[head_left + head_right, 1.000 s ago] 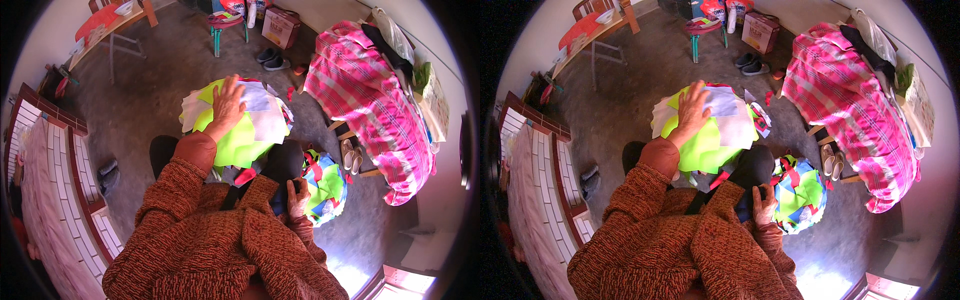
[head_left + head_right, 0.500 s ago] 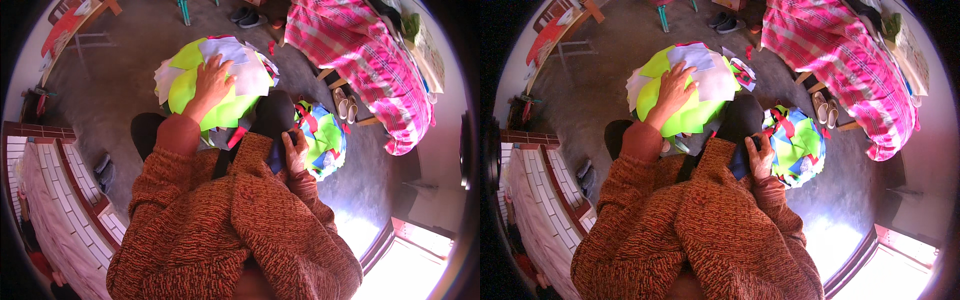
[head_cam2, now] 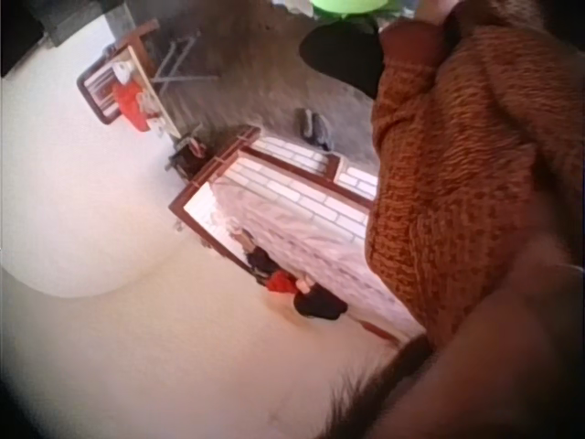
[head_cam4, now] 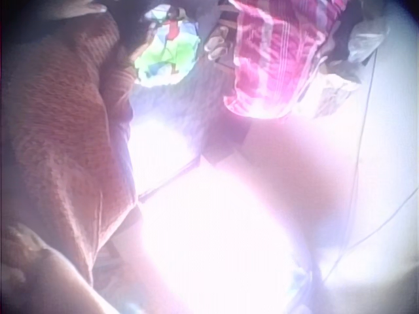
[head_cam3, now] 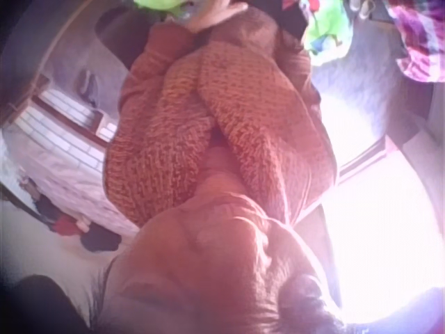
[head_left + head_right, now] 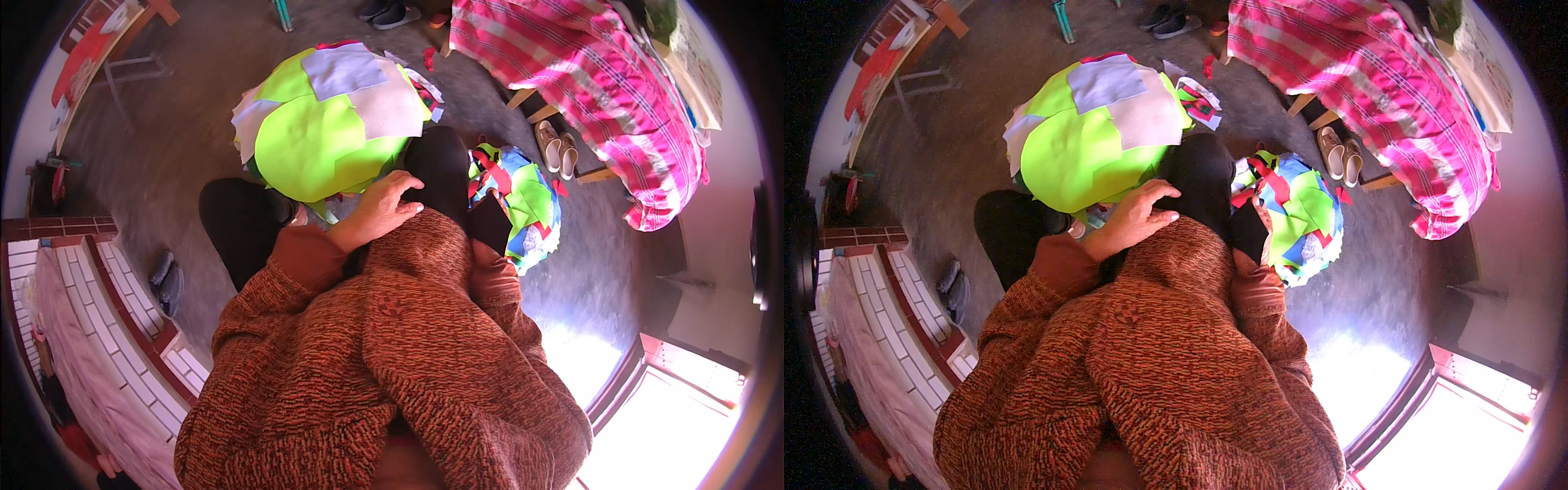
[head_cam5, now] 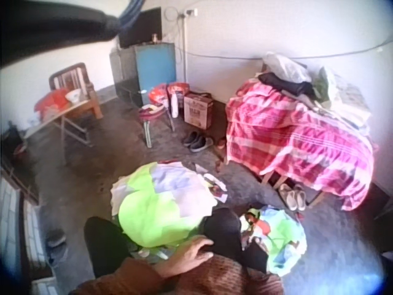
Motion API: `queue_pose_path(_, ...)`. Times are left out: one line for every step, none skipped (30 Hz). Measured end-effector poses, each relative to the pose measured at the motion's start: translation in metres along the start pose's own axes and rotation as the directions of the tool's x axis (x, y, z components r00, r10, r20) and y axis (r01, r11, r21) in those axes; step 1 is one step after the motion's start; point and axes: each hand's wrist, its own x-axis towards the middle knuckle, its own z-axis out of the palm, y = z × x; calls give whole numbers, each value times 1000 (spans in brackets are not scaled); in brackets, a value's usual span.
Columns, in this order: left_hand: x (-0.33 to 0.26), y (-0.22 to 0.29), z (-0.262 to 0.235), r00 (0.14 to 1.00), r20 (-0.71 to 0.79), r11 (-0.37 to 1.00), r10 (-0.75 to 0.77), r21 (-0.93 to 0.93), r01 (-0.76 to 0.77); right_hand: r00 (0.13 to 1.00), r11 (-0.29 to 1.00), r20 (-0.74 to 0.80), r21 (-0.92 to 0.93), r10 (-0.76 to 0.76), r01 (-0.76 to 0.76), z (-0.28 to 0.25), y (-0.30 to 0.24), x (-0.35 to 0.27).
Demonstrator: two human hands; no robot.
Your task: The person sits on the floor and repeatedly picks up, unfolds, and places colorful fabric pieces into a growing pile. The person handles pieces of various colors and sizes, smoothing them before stacking.
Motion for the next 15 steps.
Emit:
queue_pose_path(1,1,0,1000,-17,1000,23,-3,-23,995,980,-2,173,95,-94,-1,-1,1)
queue_pose_path(2,1,0,998,-34,999,45,-7,-46,985,942,7,292,171,-166,-3,-2,4)
queue_pose_path(2,4,-2,997,-54,998,62,-7,-62,973,903,19,368,232,-222,-4,-3,6)
queue_pose_path(2,7,-3,998,-42,999,52,9,-51,958,864,31,425,285,-271,-4,-4,9)
queue_pose_path(2,12,-4,997,-44,998,62,10,-62,943,824,42,473,331,-310,-5,-7,11)
queue_pose_path(2,19,-7,996,-46,997,70,17,-69,937,804,56,499,344,-324,0,-10,11)
queue_pose_path(3,25,-10,996,-48,997,78,23,-77,940,798,77,507,333,-325,5,-12,10)
queue_pose_path(4,28,-12,998,6,998,63,18,-63,952,812,99,502,288,-298,11,-16,8)
queue_pose_path(5,35,-14,998,38,998,57,-20,-56,968,839,121,482,220,-251,22,-21,5)
queue_pose_path(8,44,-16,996,68,997,52,-59,-48,985,883,143,443,98,-153,34,-28,2)
queue_pose_path(10,53,-17,994,98,995,48,-97,-39,986,899,144,417,82,-135,43,-31,-2)
queue_pose_path(10,61,-19,993,121,991,8,-133,8,986,914,151,388,65,-120,52,-34,-4)
queue_pose_path(8,59,-16,991,134,985,-15,-170,38,986,927,158,360,48,-103,60,-36,-6)
queue_pose_path(7,62,-14,997,77,987,-15,-158,27,982,941,186,328,24,-85,65,-38,-9)
queue_pose_path(5,64,-14,1000,21,989,-15,-147,18,979,940,203,327,28,-95,70,-38,-12)
